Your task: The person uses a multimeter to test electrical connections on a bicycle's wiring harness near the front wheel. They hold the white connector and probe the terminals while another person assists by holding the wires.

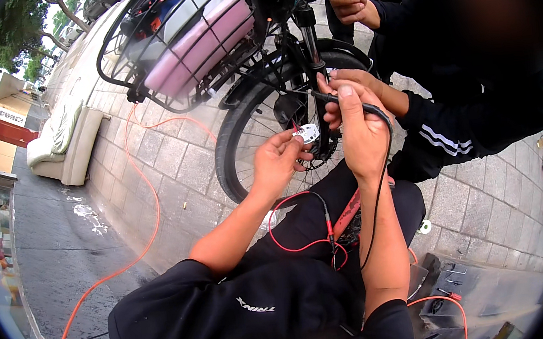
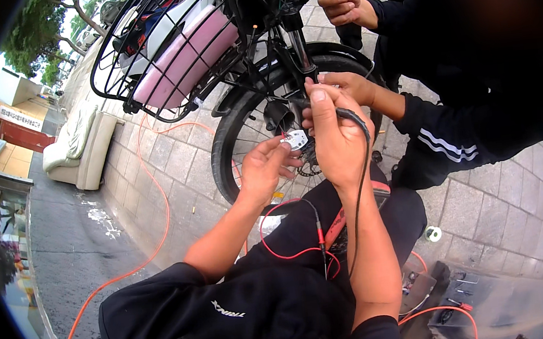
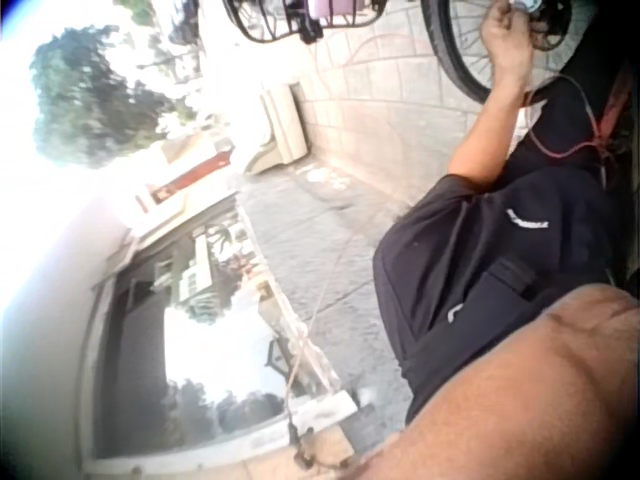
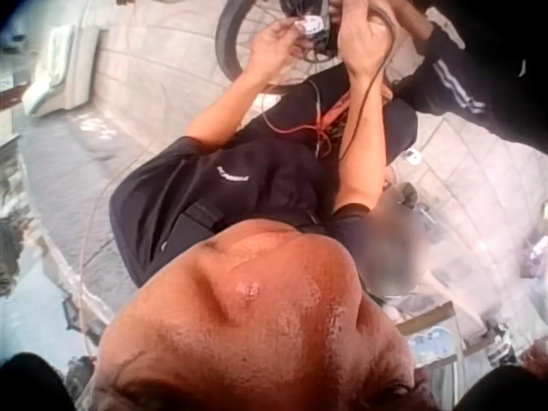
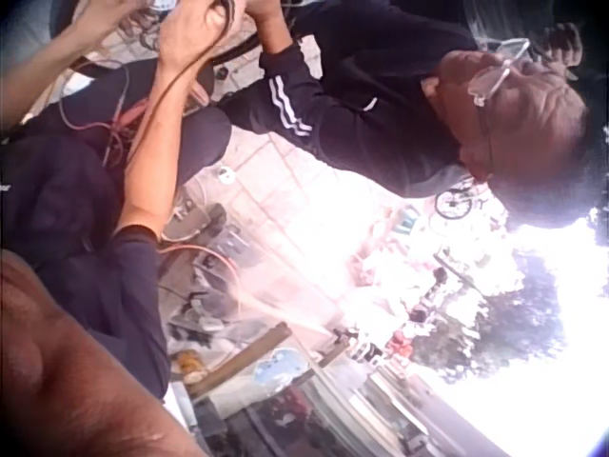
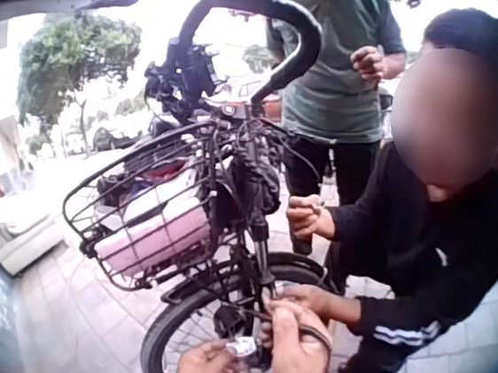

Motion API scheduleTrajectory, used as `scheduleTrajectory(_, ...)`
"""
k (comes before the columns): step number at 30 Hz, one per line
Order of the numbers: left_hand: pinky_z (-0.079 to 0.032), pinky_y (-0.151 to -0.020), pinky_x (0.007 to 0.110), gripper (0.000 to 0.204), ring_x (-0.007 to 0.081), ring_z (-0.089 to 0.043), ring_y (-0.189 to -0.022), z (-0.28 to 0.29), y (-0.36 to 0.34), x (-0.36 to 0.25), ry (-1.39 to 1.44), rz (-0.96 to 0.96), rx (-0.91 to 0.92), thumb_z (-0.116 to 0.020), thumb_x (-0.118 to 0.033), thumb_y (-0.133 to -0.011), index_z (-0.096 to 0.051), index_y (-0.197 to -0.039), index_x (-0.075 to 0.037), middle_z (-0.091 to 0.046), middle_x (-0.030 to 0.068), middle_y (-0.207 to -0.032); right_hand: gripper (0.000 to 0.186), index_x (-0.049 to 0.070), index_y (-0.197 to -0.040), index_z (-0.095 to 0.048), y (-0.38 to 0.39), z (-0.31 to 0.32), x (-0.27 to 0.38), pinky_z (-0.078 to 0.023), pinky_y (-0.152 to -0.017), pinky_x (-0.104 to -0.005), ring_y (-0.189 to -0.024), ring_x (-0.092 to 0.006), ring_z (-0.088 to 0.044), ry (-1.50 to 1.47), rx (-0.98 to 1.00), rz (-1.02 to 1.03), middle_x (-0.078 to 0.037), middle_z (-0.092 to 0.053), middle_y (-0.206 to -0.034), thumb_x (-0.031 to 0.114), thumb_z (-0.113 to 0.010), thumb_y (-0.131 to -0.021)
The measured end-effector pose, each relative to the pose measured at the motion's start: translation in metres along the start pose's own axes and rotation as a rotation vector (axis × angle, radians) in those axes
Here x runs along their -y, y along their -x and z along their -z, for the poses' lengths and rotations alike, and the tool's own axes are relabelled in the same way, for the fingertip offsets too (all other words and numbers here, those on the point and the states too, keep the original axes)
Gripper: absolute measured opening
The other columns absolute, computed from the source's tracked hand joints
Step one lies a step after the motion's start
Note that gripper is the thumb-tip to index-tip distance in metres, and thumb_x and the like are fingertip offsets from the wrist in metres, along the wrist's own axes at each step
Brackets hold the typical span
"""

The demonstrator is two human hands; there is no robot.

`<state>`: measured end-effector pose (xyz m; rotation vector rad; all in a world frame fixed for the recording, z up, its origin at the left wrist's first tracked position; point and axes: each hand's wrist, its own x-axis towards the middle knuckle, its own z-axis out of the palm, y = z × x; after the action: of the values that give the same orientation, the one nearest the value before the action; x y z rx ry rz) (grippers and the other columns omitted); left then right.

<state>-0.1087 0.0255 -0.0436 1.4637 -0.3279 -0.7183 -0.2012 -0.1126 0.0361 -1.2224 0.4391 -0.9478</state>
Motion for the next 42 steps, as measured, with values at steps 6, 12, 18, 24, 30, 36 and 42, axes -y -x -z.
scheduleTrajectory(6,-0.056,-0.061,0.025,0.037,0.0177,-0.074,-0.082,-0.002,0.003,-0.003,-0.016,0.007,-0.013,-0.059,-0.015,-0.103,-0.056,-0.131,0.010,-0.074,0.0149,-0.102,0.030,-0.004,-0.121,-0.067,-0.026,-0.025,-0.011,-0.051,-0.074,-0.0212,-0.084,-0.0087,-0.066,-0.023,0.080,0.070,-0.004,-0.070,-0.090,0.022,-0.062,-0.105)
scheduleTrajectory(12,-0.057,-0.063,0.027,0.040,0.0200,-0.074,-0.083,-0.001,0.002,-0.007,-0.061,0.007,-0.016,-0.059,-0.014,-0.102,-0.054,-0.131,0.013,-0.073,0.0166,-0.101,0.034,-0.003,-0.130,-0.062,-0.055,-0.041,-0.022,-0.049,-0.074,-0.0212,-0.084,-0.0084,-0.065,-0.029,0.135,0.120,-0.005,-0.071,-0.093,0.022,-0.060,-0.106)
scheduleTrajectory(18,-0.057,-0.064,0.028,0.044,0.0200,-0.074,-0.083,0.001,0.004,-0.004,-0.023,0.019,-0.009,-0.061,-0.016,-0.102,-0.053,-0.134,0.013,-0.073,0.0172,-0.102,0.030,0.000,-0.124,-0.066,-0.066,-0.043,-0.027,-0.049,-0.069,-0.0197,-0.080,-0.0064,-0.064,-0.017,0.172,0.080,-0.004,-0.072,-0.090,0.022,-0.062,-0.105)
scheduleTrajectory(24,-0.057,-0.063,0.028,0.045,0.0197,-0.073,-0.083,0.005,0.005,-0.005,-0.008,0.012,0.016,-0.062,-0.017,-0.101,-0.053,-0.134,0.012,-0.072,0.0168,-0.102,0.028,-0.002,-0.123,-0.065,-0.068,-0.045,-0.028,-0.051,-0.070,-0.0196,-0.083,-0.0079,-0.068,0.007,0.217,0.129,-0.004,-0.071,-0.092,0.019,-0.061,-0.105)
scheduleTrajectory(30,-0.056,-0.060,0.026,0.043,0.0192,-0.073,-0.082,0.005,0.005,-0.003,0.023,0.006,0.042,-0.062,-0.017,-0.102,-0.054,-0.132,0.012,-0.072,0.0169,-0.102,0.028,-0.001,-0.127,-0.063,-0.069,-0.045,-0.027,-0.053,-0.071,-0.0205,-0.086,-0.0101,-0.070,0.020,0.216,0.104,-0.004,-0.072,-0.095,0.018,-0.058,-0.106)
scheduleTrajectory(36,-0.056,-0.060,0.026,0.041,0.0189,-0.073,-0.082,0.006,0.006,-0.004,0.033,-0.010,0.036,-0.061,-0.017,-0.102,-0.055,-0.131,0.012,-0.072,0.0166,-0.102,0.029,0.001,-0.130,-0.062,-0.076,-0.042,-0.029,-0.057,-0.076,-0.0225,-0.091,-0.0122,-0.071,-0.047,0.277,0.025,-0.006,-0.072,-0.101,0.019,-0.056,-0.107)
scheduleTrajectory(42,-0.056,-0.061,0.026,0.039,0.0184,-0.073,-0.081,0.004,0.008,-0.007,0.028,-0.012,0.035,-0.061,-0.015,-0.102,-0.056,-0.131,0.011,-0.072,0.0157,-0.103,0.033,0.002,-0.135,-0.058,-0.085,-0.031,-0.035,-0.058,-0.086,-0.0258,-0.101,-0.0142,-0.070,-0.090,0.338,-0.029,-0.009,-0.070,-0.112,0.020,-0.054,-0.108)
